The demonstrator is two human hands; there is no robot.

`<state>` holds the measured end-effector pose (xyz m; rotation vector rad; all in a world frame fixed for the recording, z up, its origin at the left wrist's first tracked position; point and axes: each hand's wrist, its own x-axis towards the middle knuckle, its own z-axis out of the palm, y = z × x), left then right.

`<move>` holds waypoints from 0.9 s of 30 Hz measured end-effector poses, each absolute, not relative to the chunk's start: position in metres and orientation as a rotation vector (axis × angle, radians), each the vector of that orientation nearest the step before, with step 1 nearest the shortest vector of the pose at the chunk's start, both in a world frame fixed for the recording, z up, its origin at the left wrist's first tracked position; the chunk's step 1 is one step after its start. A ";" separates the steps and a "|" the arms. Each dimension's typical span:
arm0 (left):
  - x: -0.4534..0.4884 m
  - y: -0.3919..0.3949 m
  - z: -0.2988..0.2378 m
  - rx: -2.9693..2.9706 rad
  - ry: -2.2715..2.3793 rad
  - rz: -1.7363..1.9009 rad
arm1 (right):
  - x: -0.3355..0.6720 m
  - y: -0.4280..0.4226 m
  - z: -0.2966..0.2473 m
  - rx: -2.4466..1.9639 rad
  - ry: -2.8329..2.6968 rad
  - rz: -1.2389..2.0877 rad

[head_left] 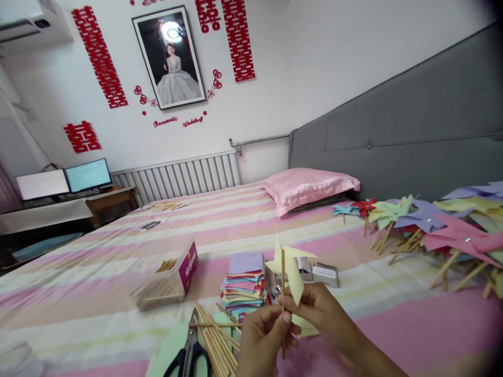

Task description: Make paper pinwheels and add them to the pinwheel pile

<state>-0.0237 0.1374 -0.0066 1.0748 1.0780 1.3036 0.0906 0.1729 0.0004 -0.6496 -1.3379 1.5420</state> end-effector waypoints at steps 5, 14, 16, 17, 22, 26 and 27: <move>-0.025 0.137 -0.009 1.099 1.093 1.300 | 0.100 0.173 0.009 -0.747 -1.289 1.454; -0.026 0.140 -0.019 1.192 1.242 1.287 | 0.105 0.179 0.007 -0.926 -1.204 1.243; -0.027 0.141 -0.020 1.247 1.296 1.307 | 0.106 0.180 0.006 -0.903 -1.214 1.234; -0.027 0.141 -0.021 1.284 1.326 1.302 | 0.107 0.180 0.006 -0.891 -1.212 1.234; -0.027 0.141 -0.020 1.392 1.378 1.255 | 0.104 0.180 0.003 -0.887 -1.170 1.217; -0.025 0.139 -0.015 1.335 1.335 1.259 | 0.101 0.179 0.002 -0.898 -1.256 1.180; -0.025 0.139 -0.014 1.327 1.331 1.264 | 0.101 0.178 0.003 -0.892 -1.294 1.189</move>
